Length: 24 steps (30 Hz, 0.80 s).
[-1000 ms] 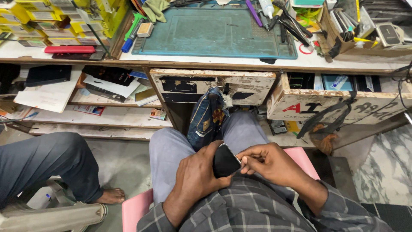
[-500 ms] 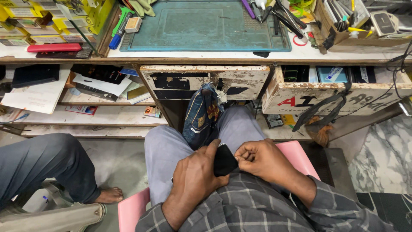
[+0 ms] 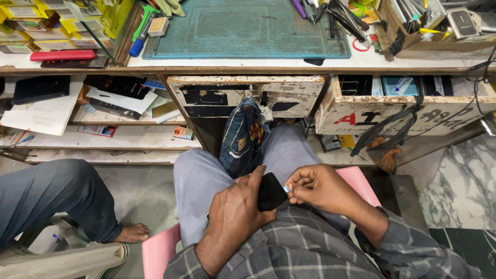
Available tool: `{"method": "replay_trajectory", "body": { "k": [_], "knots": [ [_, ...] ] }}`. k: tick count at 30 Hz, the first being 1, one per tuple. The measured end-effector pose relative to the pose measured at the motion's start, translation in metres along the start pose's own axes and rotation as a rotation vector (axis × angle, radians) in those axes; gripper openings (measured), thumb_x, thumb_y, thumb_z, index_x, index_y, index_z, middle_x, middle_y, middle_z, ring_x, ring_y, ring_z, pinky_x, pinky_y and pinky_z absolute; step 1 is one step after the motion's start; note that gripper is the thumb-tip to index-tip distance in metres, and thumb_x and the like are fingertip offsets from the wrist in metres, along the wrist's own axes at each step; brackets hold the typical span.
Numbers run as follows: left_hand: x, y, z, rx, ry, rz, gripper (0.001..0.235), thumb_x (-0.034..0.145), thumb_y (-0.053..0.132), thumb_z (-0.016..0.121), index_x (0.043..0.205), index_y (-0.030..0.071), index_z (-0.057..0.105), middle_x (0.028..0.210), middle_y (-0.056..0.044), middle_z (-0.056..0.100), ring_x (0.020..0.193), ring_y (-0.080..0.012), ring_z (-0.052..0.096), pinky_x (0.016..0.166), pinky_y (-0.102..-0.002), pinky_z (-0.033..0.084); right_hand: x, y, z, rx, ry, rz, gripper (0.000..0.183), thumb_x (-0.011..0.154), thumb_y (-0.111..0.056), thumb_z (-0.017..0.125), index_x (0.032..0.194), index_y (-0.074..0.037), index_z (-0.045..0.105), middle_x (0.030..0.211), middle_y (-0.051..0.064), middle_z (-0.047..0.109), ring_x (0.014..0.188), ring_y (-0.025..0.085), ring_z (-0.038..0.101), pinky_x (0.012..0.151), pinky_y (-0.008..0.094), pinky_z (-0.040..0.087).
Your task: The person cleans the back of a smartphone with a spray bottle and their fingers, then uses a thin metal tool to scrape along the phone's edges and camera module. The person repeatedly wipes and scrapes the same areas throughout the clip.
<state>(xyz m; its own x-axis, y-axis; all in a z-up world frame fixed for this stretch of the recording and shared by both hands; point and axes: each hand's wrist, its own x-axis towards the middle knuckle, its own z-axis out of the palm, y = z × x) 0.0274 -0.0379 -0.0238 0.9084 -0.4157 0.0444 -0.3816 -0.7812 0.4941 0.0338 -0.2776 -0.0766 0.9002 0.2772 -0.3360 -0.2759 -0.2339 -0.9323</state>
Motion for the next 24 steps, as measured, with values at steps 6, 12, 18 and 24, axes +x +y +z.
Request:
{"method": "replay_trajectory", "body": {
  "k": [6, 12, 18, 24],
  "knots": [
    [0.0, -0.002, 0.0, -0.029, 0.024, 0.029, 0.093, 0.059, 0.033, 0.091, 0.14, 0.008, 0.052, 0.11, -0.018, 0.071, 0.085, -0.0367, 0.073, 0.071, -0.046, 0.059, 0.003, 0.004, -0.006, 0.07, -0.088, 0.036, 0.024, 0.09, -0.014, 0.073, 0.105, 0.005, 0.075, 0.085, 0.009, 0.078, 0.077, 0.015, 0.077, 0.069, 0.027, 0.063],
    [0.002, -0.003, 0.0, -0.025, 0.015, 0.038, 0.091, 0.059, 0.033, 0.09, 0.138, 0.008, 0.053, 0.112, -0.018, 0.071, 0.084, -0.0366, 0.073, 0.071, -0.046, 0.059, 0.007, 0.005, -0.012, 0.137, -0.127, 0.116, 0.025, 0.088, -0.012, 0.076, 0.104, 0.006, 0.075, 0.087, 0.01, 0.079, 0.079, 0.017, 0.078, 0.071, 0.028, 0.064],
    [-0.002, -0.004, -0.001, -0.055, 0.098, 0.106, 0.084, 0.058, 0.028, 0.09, 0.134, 0.011, 0.057, 0.108, -0.015, 0.073, 0.086, -0.0339, 0.073, 0.072, -0.044, 0.059, 0.002, 0.01, -0.005, 0.126, -0.111, 0.04, 0.019, 0.087, -0.007, 0.077, 0.101, 0.005, 0.074, 0.087, 0.011, 0.078, 0.081, 0.015, 0.077, 0.071, 0.028, 0.064],
    [-0.006, -0.005, -0.001, -0.006, 0.101, 0.155, 0.085, 0.059, 0.029, 0.091, 0.134, 0.012, 0.056, 0.097, -0.011, 0.071, 0.083, -0.0306, 0.072, 0.071, -0.042, 0.057, -0.008, 0.011, -0.003, 0.164, -0.077, 0.034, 0.015, 0.088, -0.007, 0.075, 0.098, 0.004, 0.074, 0.087, 0.009, 0.078, 0.081, 0.015, 0.077, 0.072, 0.027, 0.062]
  ]
}}
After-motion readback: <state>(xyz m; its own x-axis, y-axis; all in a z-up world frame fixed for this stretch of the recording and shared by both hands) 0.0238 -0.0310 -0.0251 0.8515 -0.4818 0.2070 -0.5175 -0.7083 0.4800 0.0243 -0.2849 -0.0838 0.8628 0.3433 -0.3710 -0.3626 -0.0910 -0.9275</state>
